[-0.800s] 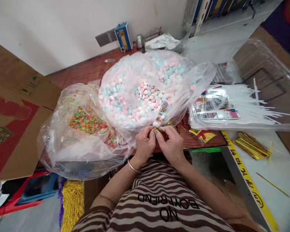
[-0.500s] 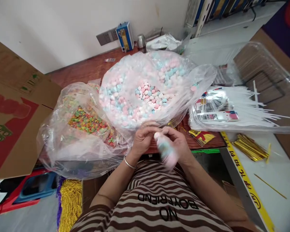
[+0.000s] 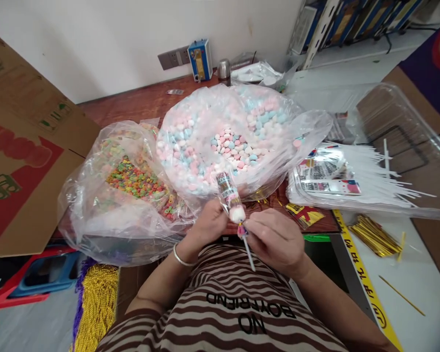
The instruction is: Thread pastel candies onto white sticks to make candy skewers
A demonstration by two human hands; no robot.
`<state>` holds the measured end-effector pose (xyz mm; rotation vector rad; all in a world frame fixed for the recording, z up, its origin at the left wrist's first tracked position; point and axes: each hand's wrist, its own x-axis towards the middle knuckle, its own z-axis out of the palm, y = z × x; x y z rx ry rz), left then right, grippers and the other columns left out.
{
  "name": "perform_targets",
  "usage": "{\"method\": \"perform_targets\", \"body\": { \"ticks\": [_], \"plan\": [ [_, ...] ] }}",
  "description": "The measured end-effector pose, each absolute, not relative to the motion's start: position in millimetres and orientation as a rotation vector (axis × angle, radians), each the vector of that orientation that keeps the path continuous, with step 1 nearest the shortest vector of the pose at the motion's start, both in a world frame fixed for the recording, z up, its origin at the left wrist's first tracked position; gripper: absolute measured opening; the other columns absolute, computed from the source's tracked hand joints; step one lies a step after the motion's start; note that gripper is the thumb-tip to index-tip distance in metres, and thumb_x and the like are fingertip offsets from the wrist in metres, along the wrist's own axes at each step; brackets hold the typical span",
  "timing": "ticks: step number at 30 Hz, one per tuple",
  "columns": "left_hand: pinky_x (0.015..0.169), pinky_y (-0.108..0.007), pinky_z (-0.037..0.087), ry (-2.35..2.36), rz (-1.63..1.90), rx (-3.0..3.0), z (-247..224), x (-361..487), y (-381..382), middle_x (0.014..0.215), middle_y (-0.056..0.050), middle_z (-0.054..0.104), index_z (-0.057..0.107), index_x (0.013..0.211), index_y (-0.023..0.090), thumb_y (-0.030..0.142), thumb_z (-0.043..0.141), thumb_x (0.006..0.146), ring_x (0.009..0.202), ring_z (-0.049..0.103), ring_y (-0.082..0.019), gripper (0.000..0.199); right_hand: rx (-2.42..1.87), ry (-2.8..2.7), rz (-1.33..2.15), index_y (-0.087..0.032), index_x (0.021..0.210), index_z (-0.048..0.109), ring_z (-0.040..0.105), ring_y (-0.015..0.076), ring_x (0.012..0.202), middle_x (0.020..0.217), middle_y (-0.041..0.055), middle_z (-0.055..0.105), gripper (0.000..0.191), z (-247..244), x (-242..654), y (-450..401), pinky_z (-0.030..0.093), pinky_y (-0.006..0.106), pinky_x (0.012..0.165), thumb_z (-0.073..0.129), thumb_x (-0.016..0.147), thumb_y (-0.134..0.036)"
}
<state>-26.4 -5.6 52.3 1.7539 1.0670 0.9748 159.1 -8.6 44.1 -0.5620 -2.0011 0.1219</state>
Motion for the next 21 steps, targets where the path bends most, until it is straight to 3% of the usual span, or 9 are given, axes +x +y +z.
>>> {"method": "perform_targets", "body": {
  "ticks": [3,7,9,12,16,19,21],
  "plan": [
    [0.108,-0.043,0.050,1.062,1.147,1.905,56.1,-44.3,6.9,0.148,-0.013,0.059,0.049,0.152,0.027,0.041,0.065,0.094,0.128,0.062,-0.028,0.061,-0.548,-2.062,0.343,-0.019,0.102,0.063,0.066,0.0189,0.079,0.088,0.0080,0.072,0.020,32.4,150.7,-12.9,0.055,0.032,0.072,0.060,0.090,-0.004],
    [0.122,-0.052,0.035,0.951,0.914,2.264,59.6,-50.7,7.3,0.166,-0.017,0.034,0.013,0.165,0.028,0.055,0.075,0.083,0.151,0.037,-0.035,0.107,-0.736,-1.942,0.503,-0.022,0.091,0.063,0.065,0.0177,0.079,0.084,0.0051,0.068,0.014,29.2,149.7,-5.5,0.053,0.030,0.071,0.059,0.093,-0.009],
    [0.125,-0.053,0.029,1.043,0.890,2.364,50.5,-45.4,6.6,0.171,-0.017,0.020,0.000,0.166,0.028,0.055,0.069,0.089,0.157,0.024,-0.035,0.107,-0.774,-1.865,0.526,-0.022,0.090,0.063,0.064,0.0173,0.079,0.083,0.0040,0.068,0.014,34.4,151.5,-4.0,0.052,0.030,0.071,0.059,0.092,-0.009],
    [0.126,-0.054,0.027,1.377,1.156,2.279,34.4,-36.4,8.6,0.172,-0.015,0.015,-0.001,0.165,0.030,0.047,0.059,0.097,0.158,0.021,-0.033,0.092,-0.722,-1.798,0.690,-0.022,0.087,0.063,0.061,0.0152,0.076,0.081,0.0021,0.065,0.015,40.1,148.2,-10.0,0.049,0.028,0.068,0.059,0.090,-0.008],
    [0.117,-0.054,0.041,1.527,1.495,1.893,33.5,-32.1,10.4,0.173,-0.012,0.013,-0.001,0.164,0.038,0.053,0.069,0.089,0.152,0.034,-0.035,0.104,-0.745,-1.745,1.147,-0.020,0.075,0.060,0.054,0.0129,0.065,0.072,-0.0013,0.059,0.015,26.8,133.3,-18.9,0.043,0.026,0.060,0.061,0.089,-0.016],
    [0.114,-0.053,0.043,1.306,1.388,1.788,38.1,-35.4,6.7,0.171,-0.012,0.023,0.003,0.164,0.039,0.056,0.073,0.086,0.149,0.039,-0.034,0.106,-0.828,-1.590,1.360,-0.020,0.075,0.061,0.055,0.0140,0.066,0.070,-0.0018,0.060,0.015,13.1,125.5,-15.8,0.044,0.026,0.060,0.065,0.088,-0.026],
    [0.115,-0.052,0.043,1.194,1.257,1.667,36.0,-40.5,1.2,0.169,-0.015,0.028,0.012,0.164,0.036,0.055,0.076,0.082,0.149,0.041,-0.034,0.105,-0.871,-1.535,1.281,-0.021,0.079,0.063,0.058,0.0152,0.070,0.074,-0.0006,0.063,0.014,11.6,124.3,-12.5,0.047,0.028,0.064,0.065,0.090,-0.030]
  ]
}}
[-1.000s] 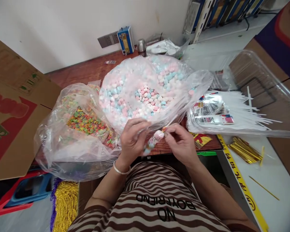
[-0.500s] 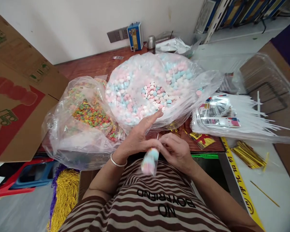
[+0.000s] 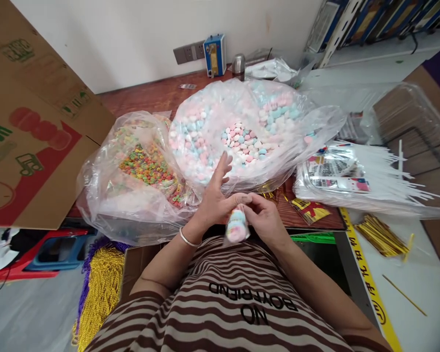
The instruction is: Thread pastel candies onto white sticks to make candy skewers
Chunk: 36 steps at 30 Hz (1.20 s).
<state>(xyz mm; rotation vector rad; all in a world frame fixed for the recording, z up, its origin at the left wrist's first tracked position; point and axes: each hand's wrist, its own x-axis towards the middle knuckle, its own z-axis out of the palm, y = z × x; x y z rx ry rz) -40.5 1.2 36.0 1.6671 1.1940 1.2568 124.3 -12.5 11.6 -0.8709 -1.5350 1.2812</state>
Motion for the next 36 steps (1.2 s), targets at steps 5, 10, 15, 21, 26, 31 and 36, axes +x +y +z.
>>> {"method": "perform_targets", "body": {
  "ticks": [5,10,15,21,26,31,36],
  "plan": [
    [0.098,-0.043,0.055,0.996,0.920,1.344,25.4,-55.6,-25.6,0.149,-0.018,0.056,0.040,0.157,0.021,0.045,0.081,0.080,0.122,0.065,-0.029,0.090,-0.824,-1.622,0.816,-0.022,0.080,0.066,0.061,0.0171,0.078,0.080,0.0021,0.067,0.012,24.7,123.6,-17.3,0.049,0.031,0.073,0.064,0.092,-0.022],
    [0.101,-0.039,0.052,1.288,1.035,1.572,24.7,-65.9,-59.3,0.120,-0.011,0.075,0.069,0.129,0.015,0.025,0.067,0.089,0.110,0.069,-0.023,0.041,-0.836,-1.509,1.319,-0.022,0.078,0.064,0.057,0.0150,0.066,0.073,-0.0003,0.064,0.018,16.5,99.8,-20.8,0.048,0.029,0.062,0.070,0.087,-0.036],
    [0.092,-0.034,0.055,1.584,1.196,1.439,9.3,-100.3,-93.6,0.112,-0.009,0.077,0.069,0.128,0.015,0.029,0.077,0.081,0.097,0.070,-0.020,0.049,-0.808,-1.396,1.967,-0.020,0.072,0.058,0.039,0.0092,0.046,0.053,-0.0061,0.047,0.038,4.0,54.3,-20.2,0.033,0.024,0.046,0.072,0.081,-0.054],
    [0.078,-0.029,0.054,1.865,1.298,0.771,-5.8,-185.0,-206.0,0.105,-0.009,0.076,0.067,0.131,0.013,0.048,0.078,0.079,0.081,0.068,-0.016,0.064,-0.703,-1.842,1.912,-0.017,0.093,0.070,0.050,0.0112,0.057,0.064,-0.0029,0.057,0.036,-5.6,37.2,-30.2,0.040,0.024,0.054,0.065,0.091,-0.053],
    [0.088,-0.038,0.054,2.419,0.496,0.613,-19.5,-218.2,-303.5,0.108,-0.014,0.077,0.072,0.117,0.013,0.049,0.075,0.076,0.103,0.070,-0.033,0.055,-0.698,-1.964,1.934,-0.018,0.077,0.063,0.048,0.0107,0.055,0.062,-0.0032,0.054,0.035,-10.2,46.9,-30.8,0.036,0.024,0.052,0.063,0.092,-0.050],
    [0.102,-0.042,0.050,2.240,0.180,0.944,-29.3,-212.6,-262.1,0.123,-0.016,0.074,0.072,0.115,0.016,0.049,0.065,0.083,0.118,0.067,-0.034,0.046,-0.725,-2.034,1.828,-0.017,0.079,0.066,0.052,0.0115,0.062,0.069,-0.0021,0.059,0.027,-0.9,56.9,-32.7,0.038,0.024,0.058,0.057,0.094,-0.037],
    [0.091,-0.033,0.055,1.483,0.363,1.445,22.4,-152.4,-143.0,0.108,-0.007,0.077,0.076,0.106,0.022,0.045,0.065,0.089,0.100,0.071,-0.024,0.031,-0.823,-2.114,1.638,-0.015,0.084,0.070,0.059,0.0137,0.073,0.080,0.0011,0.070,0.019,2.9,89.3,-25.6,0.043,0.025,0.067,0.059,0.093,-0.028]
  ]
}}
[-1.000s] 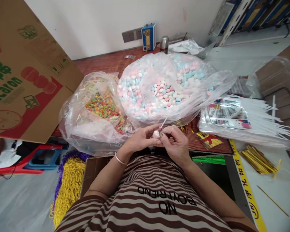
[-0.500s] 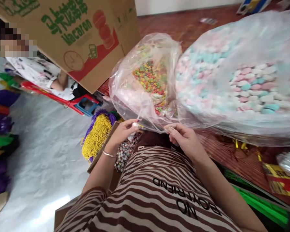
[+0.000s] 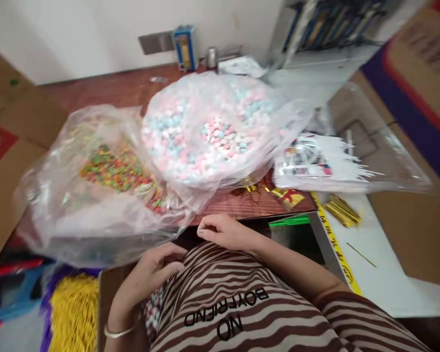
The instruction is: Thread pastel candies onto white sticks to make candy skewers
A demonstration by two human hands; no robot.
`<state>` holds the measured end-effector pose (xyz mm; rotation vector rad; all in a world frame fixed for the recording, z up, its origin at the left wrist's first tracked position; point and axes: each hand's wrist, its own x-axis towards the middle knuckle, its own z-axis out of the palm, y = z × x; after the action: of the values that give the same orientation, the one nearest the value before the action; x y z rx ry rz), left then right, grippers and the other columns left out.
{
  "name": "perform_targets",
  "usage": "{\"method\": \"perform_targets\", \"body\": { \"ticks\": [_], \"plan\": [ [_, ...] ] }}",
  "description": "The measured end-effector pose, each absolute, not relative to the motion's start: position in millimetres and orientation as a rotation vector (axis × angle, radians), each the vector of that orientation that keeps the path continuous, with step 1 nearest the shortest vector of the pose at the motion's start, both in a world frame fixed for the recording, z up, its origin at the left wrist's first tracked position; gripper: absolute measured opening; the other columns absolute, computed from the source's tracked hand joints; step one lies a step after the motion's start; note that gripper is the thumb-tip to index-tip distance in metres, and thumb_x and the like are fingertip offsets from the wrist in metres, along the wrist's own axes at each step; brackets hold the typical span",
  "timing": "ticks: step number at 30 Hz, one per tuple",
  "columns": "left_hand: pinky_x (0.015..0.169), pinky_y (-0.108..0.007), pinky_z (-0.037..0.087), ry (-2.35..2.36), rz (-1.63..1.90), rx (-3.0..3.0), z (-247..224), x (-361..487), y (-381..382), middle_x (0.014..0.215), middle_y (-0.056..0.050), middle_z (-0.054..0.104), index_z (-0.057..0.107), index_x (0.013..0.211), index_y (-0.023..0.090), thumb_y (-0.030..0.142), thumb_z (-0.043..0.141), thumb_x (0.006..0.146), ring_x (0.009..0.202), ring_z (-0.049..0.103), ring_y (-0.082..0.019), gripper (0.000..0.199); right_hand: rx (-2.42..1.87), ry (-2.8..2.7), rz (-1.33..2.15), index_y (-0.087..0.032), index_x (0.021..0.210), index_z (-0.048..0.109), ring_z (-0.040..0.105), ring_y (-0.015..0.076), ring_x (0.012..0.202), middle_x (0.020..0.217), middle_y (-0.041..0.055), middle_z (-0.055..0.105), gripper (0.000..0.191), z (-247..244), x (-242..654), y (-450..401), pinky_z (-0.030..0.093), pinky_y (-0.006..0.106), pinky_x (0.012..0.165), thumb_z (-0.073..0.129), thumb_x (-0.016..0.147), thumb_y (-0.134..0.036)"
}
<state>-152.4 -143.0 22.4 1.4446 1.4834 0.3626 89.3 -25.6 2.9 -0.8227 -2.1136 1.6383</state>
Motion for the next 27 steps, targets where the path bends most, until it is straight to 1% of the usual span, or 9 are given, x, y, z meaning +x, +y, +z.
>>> {"method": "perform_targets", "body": {
  "ticks": [5,9,11,13,15,17,19,21,27],
  "plan": [
    [0.095,-0.032,0.053,1.029,0.252,1.677,47.0,-102.0,-66.9,0.114,-0.006,0.075,0.073,0.120,0.025,0.044,0.073,0.087,0.104,0.068,-0.023,0.038,-0.937,-2.187,1.490,-0.017,0.089,0.074,0.065,0.0142,0.076,0.085,0.0016,0.075,0.016,37.8,168.4,-24.2,0.047,0.024,0.070,0.061,0.093,-0.023],
    [0.098,-0.034,0.053,0.934,0.189,1.724,37.9,-82.2,-32.8,0.124,-0.008,0.072,0.070,0.128,0.027,0.047,0.075,0.085,0.110,0.066,-0.025,0.048,-1.012,-1.988,1.350,-0.020,0.095,0.076,0.067,0.0142,0.075,0.086,0.0008,0.075,0.023,80.1,245.6,-10.4,0.050,0.024,0.067,0.059,0.098,-0.036],
    [0.100,-0.035,0.052,0.892,0.151,1.717,34.5,-73.4,-20.7,0.126,-0.008,0.071,0.069,0.129,0.027,0.047,0.076,0.084,0.113,0.065,-0.025,0.050,-1.224,-1.923,1.113,-0.021,0.092,0.076,0.065,0.0144,0.071,0.079,0.0002,0.072,0.029,92.0,280.4,12.2,0.049,0.025,0.064,0.059,0.098,-0.044],
    [0.102,-0.035,0.052,0.860,0.128,1.697,32.7,-65.7,-11.6,0.127,-0.008,0.071,0.069,0.129,0.026,0.046,0.078,0.082,0.114,0.065,-0.025,0.051,-1.537,-1.921,0.787,-0.021,0.088,0.075,0.064,0.0150,0.071,0.077,0.0005,0.072,0.027,95.1,311.6,46.3,0.048,0.026,0.065,0.060,0.096,-0.042],
    [0.103,-0.036,0.052,0.864,0.121,1.665,31.1,-61.0,-5.4,0.126,-0.008,0.070,0.069,0.129,0.026,0.047,0.078,0.081,0.115,0.065,-0.026,0.053,-1.924,-1.982,0.498,-0.021,0.090,0.077,0.067,0.0182,0.080,0.086,0.0034,0.076,0.018,91.5,339.5,86.4,0.047,0.028,0.072,0.063,0.092,-0.031],
    [0.103,-0.036,0.053,0.880,0.137,1.627,28.8,-60.6,-1.5,0.125,-0.008,0.070,0.069,0.129,0.027,0.049,0.077,0.082,0.115,0.065,-0.026,0.052,-2.281,-1.995,0.333,-0.020,0.100,0.078,0.069,0.0219,0.095,0.105,0.0081,0.078,0.020,84.4,364.0,124.3,0.048,0.030,0.078,0.060,0.092,-0.026],
    [0.104,-0.037,0.054,0.896,0.161,1.610,25.7,-64.0,1.4,0.126,-0.007,0.071,0.069,0.129,0.030,0.053,0.074,0.083,0.115,0.065,-0.027,0.051,-2.417,-1.951,0.304,-0.016,0.109,0.078,0.069,0.0257,0.100,0.114,0.0136,0.076,0.026,75.6,383.5,153.5,0.048,0.032,0.080,0.060,0.091,-0.021],
    [0.105,-0.039,0.054,0.919,0.165,1.623,21.7,-69.3,4.6,0.129,-0.006,0.070,0.069,0.129,0.034,0.055,0.072,0.084,0.119,0.065,-0.029,0.050,-2.477,-1.946,0.350,-0.015,0.110,0.078,0.070,0.0253,0.097,0.112,0.0132,0.077,0.027,65.2,396.2,172.0,0.049,0.032,0.079,0.063,0.087,-0.018],
    [0.114,-0.044,0.048,0.972,0.093,1.696,8.6,-75.3,21.4,0.136,-0.004,0.069,0.069,0.130,0.037,0.058,0.070,0.083,0.129,0.061,-0.032,0.051,-2.512,-1.996,0.419,-0.020,0.096,0.081,0.070,0.0225,0.098,0.107,0.0092,0.079,0.021,39.3,400.5,183.2,0.047,0.027,0.077,0.076,0.077,-0.016]
  ]
}}
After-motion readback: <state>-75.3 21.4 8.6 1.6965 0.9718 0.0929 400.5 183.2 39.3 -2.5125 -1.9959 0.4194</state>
